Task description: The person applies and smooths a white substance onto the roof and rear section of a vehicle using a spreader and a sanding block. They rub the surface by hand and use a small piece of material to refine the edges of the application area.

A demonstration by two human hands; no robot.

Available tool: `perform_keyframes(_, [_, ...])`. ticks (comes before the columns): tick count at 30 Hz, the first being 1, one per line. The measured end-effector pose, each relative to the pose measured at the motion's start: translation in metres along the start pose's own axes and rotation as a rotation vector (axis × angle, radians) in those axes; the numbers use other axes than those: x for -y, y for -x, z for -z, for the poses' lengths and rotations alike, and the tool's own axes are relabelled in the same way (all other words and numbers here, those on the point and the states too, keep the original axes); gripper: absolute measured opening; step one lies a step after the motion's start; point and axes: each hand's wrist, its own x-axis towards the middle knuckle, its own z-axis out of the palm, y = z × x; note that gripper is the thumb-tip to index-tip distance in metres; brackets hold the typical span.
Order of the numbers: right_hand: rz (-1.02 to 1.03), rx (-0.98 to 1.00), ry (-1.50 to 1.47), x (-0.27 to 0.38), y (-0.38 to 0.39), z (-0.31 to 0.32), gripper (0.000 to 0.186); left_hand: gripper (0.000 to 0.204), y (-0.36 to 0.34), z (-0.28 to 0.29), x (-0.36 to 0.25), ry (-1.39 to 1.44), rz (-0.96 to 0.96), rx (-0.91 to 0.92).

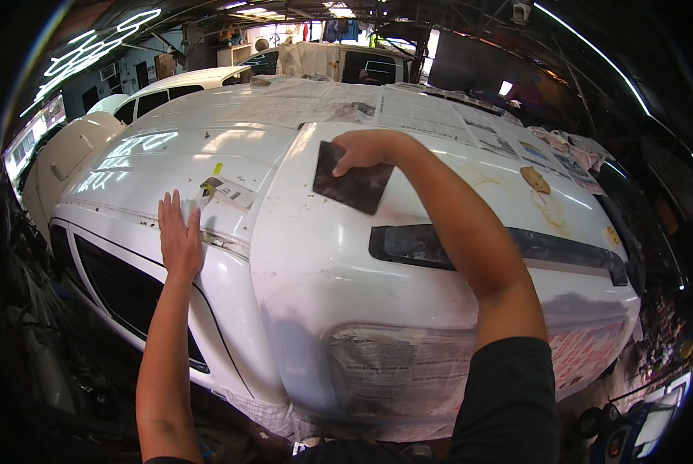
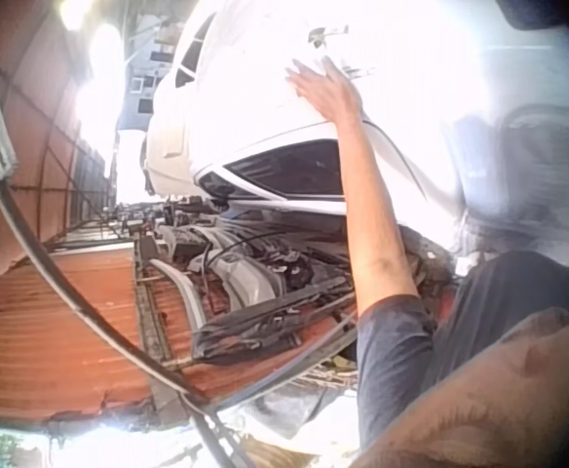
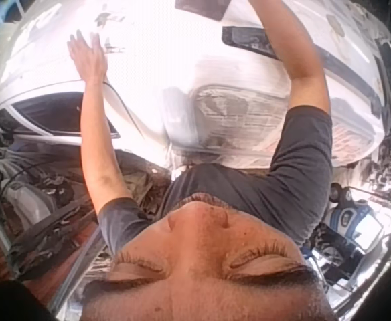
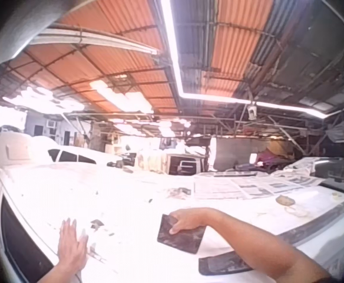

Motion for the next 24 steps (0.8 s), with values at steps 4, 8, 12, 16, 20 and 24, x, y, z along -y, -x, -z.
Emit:
perform_keyframes(4, [-0.050, -0.003, -0.009, 0.005, -0.006, -0.004, 0.056, 0.066, 0.001, 0.003, -0.001, 0.014, 0.008, 0.001])
perform_keyframes(8, [-0.053, -0.012, -0.003, 0.006, -0.009, -0.001, 0.056, 0.064, 0.000, 0.001, 0.000, -0.005, -0.010, -0.003])
perform_keyframes(12, [-0.093, 0.007, 0.009, 0.018, -0.011, -0.003, 0.058, 0.063, 0.001, 0.003, 0.000, 0.003, -0.003, -0.004])
perform_keyframes(16, [-0.081, 0.007, -0.035, 0.021, -0.016, -0.007, 0.059, 0.066, -0.001, 0.002, 0.000, 0.009, -0.010, -0.003])
perform_keyframes(20, [-0.129, 0.028, -0.019, 0.026, -0.014, 0.001, 0.057, 0.065, 0.000, 0.003, 0.000, 0.018, -0.004, -0.006])
perform_keyframes(24, [-0.030, 0.028, -0.058, 0.022, -0.018, -0.007, 0.054, 0.065, 0.000, 0.003, 0.000, 0.025, -0.008, -0.009])
